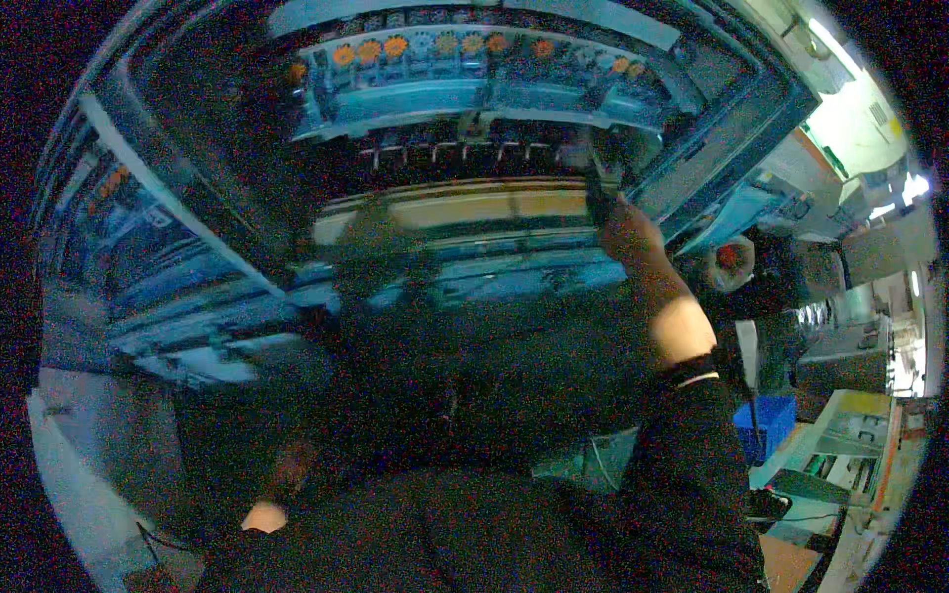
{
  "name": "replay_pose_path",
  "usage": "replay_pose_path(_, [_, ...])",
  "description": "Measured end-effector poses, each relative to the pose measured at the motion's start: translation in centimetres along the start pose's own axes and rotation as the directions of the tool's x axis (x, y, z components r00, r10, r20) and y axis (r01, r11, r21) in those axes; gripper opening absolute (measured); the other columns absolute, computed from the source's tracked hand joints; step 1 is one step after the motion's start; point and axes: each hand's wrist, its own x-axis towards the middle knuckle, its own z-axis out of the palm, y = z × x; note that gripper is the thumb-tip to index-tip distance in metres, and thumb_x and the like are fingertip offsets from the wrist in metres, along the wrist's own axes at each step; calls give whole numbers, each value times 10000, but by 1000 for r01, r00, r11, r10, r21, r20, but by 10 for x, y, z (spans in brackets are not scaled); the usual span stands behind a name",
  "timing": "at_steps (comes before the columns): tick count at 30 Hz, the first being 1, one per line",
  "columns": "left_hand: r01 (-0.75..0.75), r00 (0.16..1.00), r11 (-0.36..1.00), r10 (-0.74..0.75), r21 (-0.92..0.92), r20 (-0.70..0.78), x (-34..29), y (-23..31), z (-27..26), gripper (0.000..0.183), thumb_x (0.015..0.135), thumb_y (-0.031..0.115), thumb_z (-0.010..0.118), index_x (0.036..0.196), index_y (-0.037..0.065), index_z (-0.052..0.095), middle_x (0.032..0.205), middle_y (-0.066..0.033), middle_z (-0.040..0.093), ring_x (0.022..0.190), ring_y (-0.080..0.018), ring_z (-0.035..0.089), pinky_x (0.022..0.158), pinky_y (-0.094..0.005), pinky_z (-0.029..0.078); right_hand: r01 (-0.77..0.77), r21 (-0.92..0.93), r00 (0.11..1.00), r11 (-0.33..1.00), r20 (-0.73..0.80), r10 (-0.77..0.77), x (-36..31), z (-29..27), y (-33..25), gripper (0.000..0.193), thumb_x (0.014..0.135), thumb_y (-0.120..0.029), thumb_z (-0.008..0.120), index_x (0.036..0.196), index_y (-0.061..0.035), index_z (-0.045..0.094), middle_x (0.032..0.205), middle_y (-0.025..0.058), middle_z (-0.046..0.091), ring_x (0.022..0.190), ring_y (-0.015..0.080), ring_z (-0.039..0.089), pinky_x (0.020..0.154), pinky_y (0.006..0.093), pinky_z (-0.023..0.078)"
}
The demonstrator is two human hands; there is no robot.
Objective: Using a water spray gun to clean the interior and a detached panel of an industrial machine.
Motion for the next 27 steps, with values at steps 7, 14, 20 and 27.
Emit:
replay_pose_path(7, [593,803,732,-568,-336,180,-64,50,6,346,910,352,646,1132,87,657,1091,-139,690,1024,-352,648,875,-449,510,428,158,903,890,-89,-419,-43,-31,-270,440,857,-218,588,1272,-107,492,1027,233,678,953,443,659,826,554,518])
replay_pose_path(14, [615,682,512,-727,-600,79,-111,112,-46,347,879,249,686,1156,45,646,1060,-155,705,996,-318,675,860,-395,517,447,181,892,876,-12,-452,-94,-52,-333,463,827,-177,612,1271,-90,516,1083,229,675,1045,421,640,899,541,493])
replay_pose_path(20, [669,454,332,-891,-664,12,-241,111,39,300,848,244,707,1058,33,669,978,-170,707,915,-316,680,799,-400,525,152,21,986,988,-76,-150,-56,-16,-145,554,814,-132,590,1359,-110,500,1245,259,613,1176,439,573,991,508,466])
replay_pose_path(27, [861,408,210,-829,-462,384,-320,111,110,347,812,343,699,984,43,684,930,-174,707,904,-342,678,779,-423,527,363,-98,914,927,-155,-374,-106,-34,-174,622,786,-186,652,1380,-117,484,1210,246,631,1163,422,583,982,493,486])
